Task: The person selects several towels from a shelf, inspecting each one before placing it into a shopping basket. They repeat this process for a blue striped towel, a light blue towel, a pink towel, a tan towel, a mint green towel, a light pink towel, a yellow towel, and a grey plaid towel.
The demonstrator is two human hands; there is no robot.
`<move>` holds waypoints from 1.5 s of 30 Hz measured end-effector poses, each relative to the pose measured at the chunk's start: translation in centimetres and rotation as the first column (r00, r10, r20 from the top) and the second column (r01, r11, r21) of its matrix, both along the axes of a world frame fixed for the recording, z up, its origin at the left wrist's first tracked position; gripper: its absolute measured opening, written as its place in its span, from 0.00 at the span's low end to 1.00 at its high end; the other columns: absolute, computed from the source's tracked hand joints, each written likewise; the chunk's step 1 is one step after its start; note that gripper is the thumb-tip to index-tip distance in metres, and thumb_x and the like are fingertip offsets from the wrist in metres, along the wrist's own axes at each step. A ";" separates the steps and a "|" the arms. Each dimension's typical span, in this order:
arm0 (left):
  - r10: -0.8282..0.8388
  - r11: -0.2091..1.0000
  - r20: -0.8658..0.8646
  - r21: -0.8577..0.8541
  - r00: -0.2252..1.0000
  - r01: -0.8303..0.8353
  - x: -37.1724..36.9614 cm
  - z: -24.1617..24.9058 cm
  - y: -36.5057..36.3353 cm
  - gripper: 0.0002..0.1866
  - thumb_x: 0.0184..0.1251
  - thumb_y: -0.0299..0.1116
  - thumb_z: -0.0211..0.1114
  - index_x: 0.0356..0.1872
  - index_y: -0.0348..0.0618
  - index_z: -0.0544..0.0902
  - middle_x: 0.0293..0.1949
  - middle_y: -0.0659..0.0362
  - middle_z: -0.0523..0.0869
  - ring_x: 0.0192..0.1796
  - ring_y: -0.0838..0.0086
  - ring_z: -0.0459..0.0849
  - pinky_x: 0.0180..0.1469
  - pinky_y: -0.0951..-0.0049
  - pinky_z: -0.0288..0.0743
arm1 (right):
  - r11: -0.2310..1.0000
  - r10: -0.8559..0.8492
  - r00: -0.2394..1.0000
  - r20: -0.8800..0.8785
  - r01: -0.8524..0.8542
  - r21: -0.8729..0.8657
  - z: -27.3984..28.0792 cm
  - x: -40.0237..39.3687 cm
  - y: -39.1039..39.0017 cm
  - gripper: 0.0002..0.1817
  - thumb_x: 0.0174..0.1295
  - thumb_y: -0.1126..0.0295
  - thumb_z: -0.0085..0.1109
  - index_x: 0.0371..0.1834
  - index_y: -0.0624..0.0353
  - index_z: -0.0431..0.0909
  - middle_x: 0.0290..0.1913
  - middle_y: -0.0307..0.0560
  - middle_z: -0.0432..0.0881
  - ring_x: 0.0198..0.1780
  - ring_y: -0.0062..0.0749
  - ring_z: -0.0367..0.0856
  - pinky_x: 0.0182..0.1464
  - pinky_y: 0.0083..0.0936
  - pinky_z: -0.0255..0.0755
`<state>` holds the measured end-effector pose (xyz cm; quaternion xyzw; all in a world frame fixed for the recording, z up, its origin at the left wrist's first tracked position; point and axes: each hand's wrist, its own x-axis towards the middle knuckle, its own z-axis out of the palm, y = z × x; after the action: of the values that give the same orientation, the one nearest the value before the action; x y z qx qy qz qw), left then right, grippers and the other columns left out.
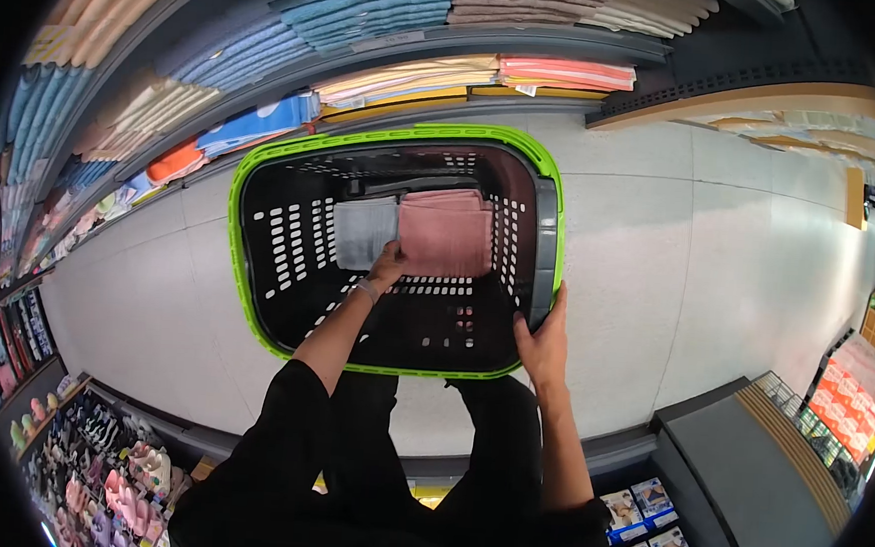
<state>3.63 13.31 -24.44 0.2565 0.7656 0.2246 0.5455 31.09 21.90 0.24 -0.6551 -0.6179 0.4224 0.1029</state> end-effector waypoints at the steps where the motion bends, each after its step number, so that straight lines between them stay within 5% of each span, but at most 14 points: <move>1: -0.072 0.997 -0.132 -0.037 0.989 0.068 -0.1 0.9 -0.6 0.26 0.57 0.37 0.60 0.57 0.39 0.68 0.49 0.46 0.78 0.49 0.58 0.78 0.51 0.67 0.71 | 1.000 0.003 1.000 -0.010 -0.003 -0.010 0.1 -0.2 -0.1 0.45 0.51 0.70 0.60 0.69 0.67 0.42 0.63 0.69 0.61 0.63 0.57 0.63 0.61 0.35 0.60; 3: -0.095 0.994 -0.228 0.034 0.969 0.106 -1.0 2.4 -2.8 0.24 0.59 0.34 0.61 0.56 0.40 0.69 0.50 0.49 0.77 0.46 0.66 0.79 0.47 0.70 0.73 | 0.998 -0.017 0.998 -0.063 0.013 -0.059 0.4 -0.8 0.2 0.45 0.50 0.71 0.60 0.69 0.67 0.41 0.63 0.69 0.61 0.64 0.57 0.62 0.63 0.35 0.59; 6: -0.135 0.932 -0.397 0.260 0.908 0.252 -3.3 13.6 -5.1 0.17 0.61 0.28 0.58 0.52 0.40 0.72 0.47 0.53 0.78 0.43 0.71 0.80 0.43 0.73 0.74 | 0.999 0.030 0.995 -0.097 -0.032 -0.019 -0.1 -1.9 -1.1 0.46 0.50 0.71 0.60 0.69 0.67 0.41 0.63 0.69 0.60 0.65 0.56 0.60 0.64 0.34 0.57; 8: 0.032 0.957 -0.161 0.291 0.986 0.017 -5.7 21.3 -7.8 0.14 0.61 0.23 0.57 0.49 0.39 0.74 0.45 0.55 0.78 0.43 0.75 0.79 0.43 0.77 0.73 | 0.999 0.053 0.995 -0.081 -0.053 0.007 -0.7 -4.3 -2.5 0.46 0.50 0.71 0.60 0.69 0.66 0.40 0.63 0.70 0.58 0.65 0.56 0.59 0.65 0.35 0.56; 10: 0.137 0.940 -0.190 0.335 0.972 -0.067 -8.2 26.3 -12.5 0.12 0.62 0.23 0.56 0.46 0.41 0.75 0.42 0.56 0.80 0.42 0.72 0.81 0.43 0.77 0.74 | 0.996 0.080 0.996 -0.050 -0.082 -0.035 -0.5 -7.2 -3.3 0.49 0.50 0.69 0.61 0.69 0.65 0.37 0.61 0.70 0.59 0.61 0.59 0.63 0.62 0.37 0.61; 18: 0.473 0.858 -0.231 -0.098 0.850 -0.504 -15.3 35.3 -41.6 0.13 0.64 0.32 0.52 0.41 0.33 0.78 0.33 0.51 0.84 0.35 0.69 0.84 0.38 0.73 0.77 | 0.948 0.203 0.962 0.185 -0.145 -0.284 3.4 -19.3 -5.7 0.52 0.51 0.62 0.61 0.70 0.62 0.30 0.58 0.70 0.62 0.53 0.60 0.71 0.56 0.42 0.68; 23: 0.276 0.888 -0.155 -0.337 0.949 -0.313 -17.9 37.2 -56.6 0.15 0.55 0.32 0.53 0.39 0.31 0.80 0.28 0.52 0.84 0.30 0.70 0.84 0.35 0.71 0.77 | 0.963 0.178 0.946 0.271 -0.111 -0.245 3.1 -24.8 -8.6 0.51 0.52 0.61 0.59 0.69 0.64 0.31 0.57 0.71 0.62 0.53 0.62 0.70 0.55 0.42 0.68; 26: 0.523 0.807 -0.005 -0.318 0.852 -0.498 -20.1 41.8 -56.6 0.13 0.58 0.31 0.54 0.38 0.29 0.79 0.29 0.52 0.84 0.30 0.71 0.82 0.34 0.72 0.77 | 0.964 0.147 0.940 0.309 -0.067 -0.256 3.6 -26.7 -10.6 0.50 0.52 0.60 0.57 0.69 0.64 0.33 0.57 0.71 0.62 0.54 0.62 0.70 0.56 0.42 0.67; 33: 0.597 0.786 0.227 -0.354 0.769 -0.506 -31.0 47.8 -55.8 0.16 0.64 0.33 0.55 0.48 0.32 0.73 0.35 0.51 0.83 0.33 0.72 0.82 0.36 0.74 0.77 | 0.991 0.094 0.948 0.305 -0.060 -0.121 11.1 -30.1 -15.9 0.49 0.48 0.62 0.56 0.69 0.67 0.36 0.60 0.69 0.61 0.56 0.61 0.68 0.58 0.44 0.64; 36: 0.587 0.804 0.225 -0.272 0.778 -0.528 -35.2 49.7 -53.9 0.16 0.63 0.33 0.54 0.48 0.32 0.74 0.36 0.51 0.83 0.33 0.72 0.82 0.35 0.75 0.77 | 0.947 0.189 0.871 0.454 -0.040 -0.319 17.5 -32.8 -17.1 0.46 0.50 0.58 0.54 0.69 0.58 0.39 0.68 0.68 0.50 0.63 0.60 0.63 0.63 0.44 0.61; 39: 0.549 0.829 0.175 -0.243 0.817 -0.504 -38.8 51.8 -51.1 0.16 0.62 0.33 0.54 0.47 0.33 0.75 0.36 0.51 0.83 0.32 0.72 0.82 0.34 0.76 0.76 | 0.943 0.153 0.919 0.364 -0.026 -0.331 21.1 -34.7 -18.3 0.43 0.49 0.58 0.53 0.67 0.64 0.46 0.68 0.70 0.49 0.64 0.61 0.61 0.62 0.40 0.62; 40: 0.542 0.835 0.180 -0.223 0.821 -0.502 -39.8 52.3 -50.4 0.16 0.62 0.33 0.54 0.47 0.33 0.75 0.36 0.51 0.83 0.32 0.72 0.82 0.34 0.76 0.76 | 0.968 0.088 0.945 0.314 -0.007 -0.250 21.8 -35.4 -18.9 0.43 0.46 0.57 0.54 0.66 0.65 0.51 0.60 0.65 0.66 0.61 0.58 0.66 0.63 0.41 0.61; 42: 0.477 0.878 0.187 -0.147 0.859 -0.456 -41.1 52.6 -48.2 0.16 0.63 0.34 0.53 0.47 0.34 0.75 0.36 0.52 0.84 0.32 0.73 0.81 0.33 0.76 0.76 | 0.955 0.243 0.924 0.295 -0.174 -0.241 18.1 -34.6 -19.3 0.34 0.49 0.58 0.54 0.60 0.63 0.62 0.51 0.60 0.74 0.52 0.50 0.75 0.54 0.42 0.70; 45: 0.429 0.902 0.174 -0.031 0.886 -0.431 -42.4 53.8 -44.0 0.15 0.64 0.34 0.52 0.46 0.35 0.75 0.36 0.53 0.83 0.32 0.74 0.81 0.34 0.76 0.75 | 0.798 0.144 0.990 0.013 -0.108 -0.593 20.7 -34.6 -19.8 0.25 0.55 0.60 0.51 0.56 0.59 0.67 0.44 0.52 0.76 0.40 0.40 0.81 0.39 0.38 0.76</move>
<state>-38.75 -30.64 29.33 0.0622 0.7511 0.3647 0.5467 -3.50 2.07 20.97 -0.6239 -0.5007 0.5805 -0.1520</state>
